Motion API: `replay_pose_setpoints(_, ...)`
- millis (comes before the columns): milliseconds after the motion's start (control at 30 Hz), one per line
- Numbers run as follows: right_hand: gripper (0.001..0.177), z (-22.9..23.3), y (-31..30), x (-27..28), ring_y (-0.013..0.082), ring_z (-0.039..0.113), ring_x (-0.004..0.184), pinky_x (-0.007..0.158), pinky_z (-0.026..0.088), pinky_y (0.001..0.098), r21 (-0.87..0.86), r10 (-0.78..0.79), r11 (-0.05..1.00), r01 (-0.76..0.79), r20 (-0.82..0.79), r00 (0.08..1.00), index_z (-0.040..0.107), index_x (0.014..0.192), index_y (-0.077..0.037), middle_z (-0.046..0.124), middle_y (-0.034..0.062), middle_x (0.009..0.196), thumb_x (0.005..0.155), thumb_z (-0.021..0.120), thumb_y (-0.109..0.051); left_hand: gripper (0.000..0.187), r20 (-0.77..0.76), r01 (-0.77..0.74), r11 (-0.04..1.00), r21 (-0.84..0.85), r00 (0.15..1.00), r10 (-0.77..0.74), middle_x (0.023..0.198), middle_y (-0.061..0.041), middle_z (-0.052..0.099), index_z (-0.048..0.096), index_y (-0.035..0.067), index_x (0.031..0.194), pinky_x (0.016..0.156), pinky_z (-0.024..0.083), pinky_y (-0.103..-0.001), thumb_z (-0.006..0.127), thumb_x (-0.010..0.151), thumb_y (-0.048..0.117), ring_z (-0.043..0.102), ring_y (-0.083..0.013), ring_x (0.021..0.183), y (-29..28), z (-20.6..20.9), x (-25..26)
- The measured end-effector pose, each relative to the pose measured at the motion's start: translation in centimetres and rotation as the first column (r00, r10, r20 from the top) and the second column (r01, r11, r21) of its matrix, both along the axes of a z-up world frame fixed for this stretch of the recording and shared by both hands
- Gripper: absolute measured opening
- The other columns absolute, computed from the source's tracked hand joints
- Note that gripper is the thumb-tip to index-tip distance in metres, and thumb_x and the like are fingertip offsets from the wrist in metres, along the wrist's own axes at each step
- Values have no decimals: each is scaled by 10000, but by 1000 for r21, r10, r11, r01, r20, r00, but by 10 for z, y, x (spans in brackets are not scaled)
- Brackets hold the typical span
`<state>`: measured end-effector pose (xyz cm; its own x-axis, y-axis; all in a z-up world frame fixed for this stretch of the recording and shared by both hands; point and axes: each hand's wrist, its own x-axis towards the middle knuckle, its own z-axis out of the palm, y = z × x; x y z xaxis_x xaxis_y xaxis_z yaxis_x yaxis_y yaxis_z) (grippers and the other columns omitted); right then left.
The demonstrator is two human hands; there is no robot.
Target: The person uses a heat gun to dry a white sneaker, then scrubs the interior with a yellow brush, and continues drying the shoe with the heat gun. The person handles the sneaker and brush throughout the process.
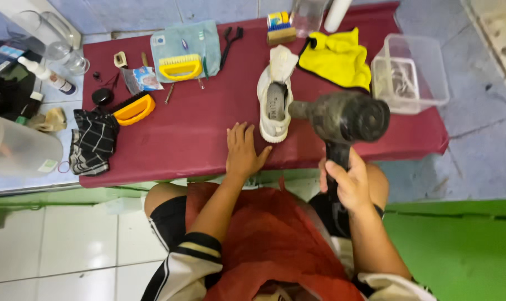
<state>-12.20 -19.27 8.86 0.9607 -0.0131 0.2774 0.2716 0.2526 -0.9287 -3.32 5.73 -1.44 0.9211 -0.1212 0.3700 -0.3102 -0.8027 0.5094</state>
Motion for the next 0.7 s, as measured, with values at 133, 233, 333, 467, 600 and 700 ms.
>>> replay_pose_setpoints(133,246,20,22,4,227,614,380,347,508,337,-25,-24,999,23,-37,999,602,1106,53,594,174,665,926,650,-107,836,-22,5,1000,11,1000,-5,1433,-178,456,495,42,1411,1241,218,-641,837,775,463,393,-422,1425,1,5,-4)
replay_pose_setpoints(233,204,23,21,15,217,601,350,321,490,326,-64,0,998,-2,-46,999,599,1028,45,606,180,618,921,653,-120,855,-14,-15,999,28,1000,16,1440,-181,451,487,37,1422,1235,212,-654,804,782,509,385,-416,1435,-2,-5,-1)
replay_pose_setpoints(333,151,32,24,18,226,598,355,337,489,330,-117,-20,993,14,-45,999,587,996,26,595,180,601,922,639,-94,896,-23,-42,998,37,999,43,1465,-197,440,475,27,1432,1233,194,-666,796,763,530,372,-423,1448,-3,-2,-1)
replay_pose_setpoints(467,158,49,29,21,227,607,365,348,508,341,-122,-11,993,3,-66,998,579,991,13,594,181,630,933,637,-122,900,-29,-41,999,20,999,41,1476,-229,436,466,-3,1431,1225,190,-687,792,774,518,370,-441,1452,-2,0,-2)
replay_pose_setpoints(600,181,58,40,16,228,608,377,357,500,337,-185,-45,982,34,-58,997,568,979,12,594,180,628,952,637,-152,874,-44,-33,999,42,998,35,1495,-241,430,466,8,1454,1208,175,-716,716,823,558,340,-443,1479,1,1,-2)
replay_pose_setpoints(700,177,71,54,12,229,610,395,364,502,335,-203,-78,977,60,-81,994,565,979,7,586,176,642,963,637,-154,813,-53,-36,998,43,998,38,1499,-255,430,466,10,1456,1194,163,-739,693,868,523,333,-457,1481,4,5,-4)
